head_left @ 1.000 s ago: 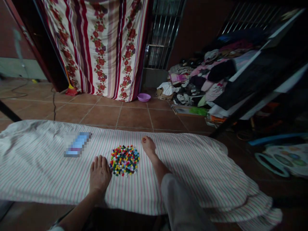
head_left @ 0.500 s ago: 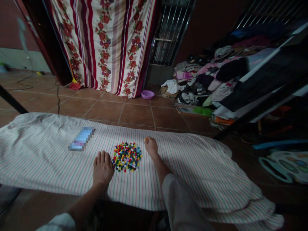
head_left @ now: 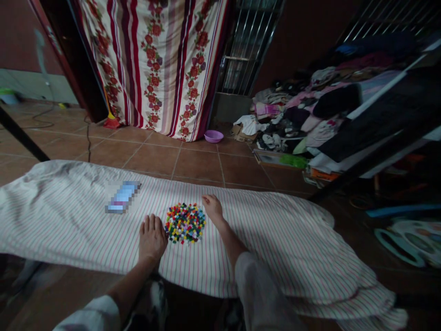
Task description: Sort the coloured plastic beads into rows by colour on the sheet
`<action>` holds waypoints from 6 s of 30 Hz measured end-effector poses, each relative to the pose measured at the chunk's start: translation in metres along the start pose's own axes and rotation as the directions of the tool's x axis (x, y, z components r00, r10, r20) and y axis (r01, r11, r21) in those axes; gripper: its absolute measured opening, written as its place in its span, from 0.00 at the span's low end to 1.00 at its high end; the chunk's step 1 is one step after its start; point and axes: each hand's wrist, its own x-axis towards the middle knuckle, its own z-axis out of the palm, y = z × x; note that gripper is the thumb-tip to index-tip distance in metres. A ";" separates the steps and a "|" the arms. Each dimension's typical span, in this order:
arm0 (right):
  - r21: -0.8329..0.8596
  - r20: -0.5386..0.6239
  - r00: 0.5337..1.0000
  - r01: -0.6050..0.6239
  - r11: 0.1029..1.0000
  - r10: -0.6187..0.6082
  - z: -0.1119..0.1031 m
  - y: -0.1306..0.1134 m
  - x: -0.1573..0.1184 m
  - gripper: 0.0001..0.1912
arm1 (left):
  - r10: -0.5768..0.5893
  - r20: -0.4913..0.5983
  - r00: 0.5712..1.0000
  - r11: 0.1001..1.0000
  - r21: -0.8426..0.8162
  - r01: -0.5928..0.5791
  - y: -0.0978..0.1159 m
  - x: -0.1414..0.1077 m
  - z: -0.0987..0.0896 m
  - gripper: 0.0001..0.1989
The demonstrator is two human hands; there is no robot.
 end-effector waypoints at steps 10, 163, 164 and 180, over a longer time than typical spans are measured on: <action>-0.239 0.359 0.924 0.225 0.944 -0.130 0.005 -0.028 0.015 0.14 | 0.016 -0.016 1.000 1.000 0.021 -0.016 -0.003 0.000 0.008 0.23; 0.091 0.106 0.988 0.103 0.990 -0.113 0.010 -0.030 -0.034 0.08 | 0.000 -0.023 1.000 0.999 0.045 0.001 0.003 0.002 -0.004 0.22; 0.103 0.090 0.991 0.087 0.991 -0.097 0.008 -0.027 -0.036 0.08 | 0.001 -0.018 1.000 0.999 0.041 0.000 0.003 0.002 -0.004 0.22; 0.016 -0.084 0.991 -0.101 0.995 0.102 -0.026 0.027 -0.086 0.09 | -0.006 0.002 1.000 1.000 0.016 0.006 0.003 0.002 -0.009 0.22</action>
